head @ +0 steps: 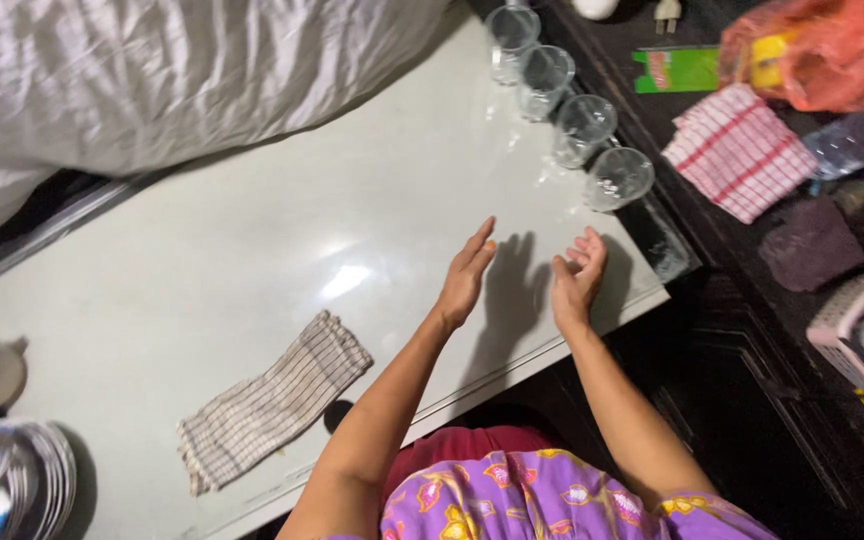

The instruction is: Organizing and sorting various plates, bowls, and silverware on a table.

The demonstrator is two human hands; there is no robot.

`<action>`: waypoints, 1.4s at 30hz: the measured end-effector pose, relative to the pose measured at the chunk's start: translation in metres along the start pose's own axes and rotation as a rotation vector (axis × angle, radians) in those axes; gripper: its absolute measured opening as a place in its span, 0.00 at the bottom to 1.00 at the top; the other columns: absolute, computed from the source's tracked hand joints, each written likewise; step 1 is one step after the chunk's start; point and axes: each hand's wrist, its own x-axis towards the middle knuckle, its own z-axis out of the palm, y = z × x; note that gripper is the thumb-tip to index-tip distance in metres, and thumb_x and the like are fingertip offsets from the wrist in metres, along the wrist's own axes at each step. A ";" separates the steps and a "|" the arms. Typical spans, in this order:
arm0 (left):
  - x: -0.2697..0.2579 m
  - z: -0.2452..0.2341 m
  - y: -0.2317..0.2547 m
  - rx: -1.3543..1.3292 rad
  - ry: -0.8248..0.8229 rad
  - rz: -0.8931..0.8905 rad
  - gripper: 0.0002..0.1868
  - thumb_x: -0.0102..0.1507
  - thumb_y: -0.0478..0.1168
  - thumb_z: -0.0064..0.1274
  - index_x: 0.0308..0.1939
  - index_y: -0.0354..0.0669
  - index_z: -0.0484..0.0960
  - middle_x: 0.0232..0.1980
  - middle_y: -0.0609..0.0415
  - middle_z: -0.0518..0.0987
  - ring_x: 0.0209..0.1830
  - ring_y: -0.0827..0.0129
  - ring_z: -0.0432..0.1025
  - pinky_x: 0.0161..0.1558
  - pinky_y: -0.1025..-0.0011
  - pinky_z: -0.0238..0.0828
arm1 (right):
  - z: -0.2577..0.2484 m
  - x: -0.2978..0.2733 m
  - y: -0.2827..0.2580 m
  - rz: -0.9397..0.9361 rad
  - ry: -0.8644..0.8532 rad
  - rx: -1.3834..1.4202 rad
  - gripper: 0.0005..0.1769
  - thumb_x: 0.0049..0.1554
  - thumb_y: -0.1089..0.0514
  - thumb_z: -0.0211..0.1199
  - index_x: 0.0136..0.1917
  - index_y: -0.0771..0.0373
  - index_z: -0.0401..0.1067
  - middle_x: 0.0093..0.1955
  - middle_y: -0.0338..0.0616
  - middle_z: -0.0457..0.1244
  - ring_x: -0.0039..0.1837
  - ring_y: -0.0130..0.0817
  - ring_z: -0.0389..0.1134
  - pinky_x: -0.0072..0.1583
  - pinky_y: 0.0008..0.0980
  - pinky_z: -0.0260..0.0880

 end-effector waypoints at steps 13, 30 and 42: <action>-0.153 -0.157 -0.057 0.169 0.624 0.221 0.28 0.73 0.50 0.40 0.76 0.51 0.63 0.76 0.37 0.60 0.77 0.40 0.53 0.74 0.47 0.50 | 0.149 -0.121 -0.084 -0.258 -0.559 -0.110 0.34 0.53 0.70 0.63 0.71 0.57 0.65 0.63 0.49 0.59 0.62 0.46 0.66 0.58 0.39 0.70; -0.349 -0.321 -0.137 -0.004 1.304 0.270 0.21 0.73 0.45 0.40 0.69 0.47 0.73 0.69 0.45 0.67 0.74 0.53 0.60 0.71 0.53 0.56 | 0.283 -0.339 -0.107 -0.242 -1.125 -0.226 0.27 0.55 0.62 0.66 0.67 0.49 0.71 0.59 0.41 0.64 0.61 0.40 0.71 0.57 0.38 0.75; -0.465 -0.404 -0.159 -0.084 1.702 0.369 0.19 0.72 0.39 0.41 0.67 0.47 0.70 0.66 0.49 0.69 0.67 0.57 0.66 0.70 0.58 0.59 | 0.358 -0.483 -0.142 -0.072 -1.414 -0.176 0.23 0.62 0.53 0.62 0.71 0.52 0.69 0.63 0.52 0.67 0.67 0.48 0.67 0.64 0.50 0.69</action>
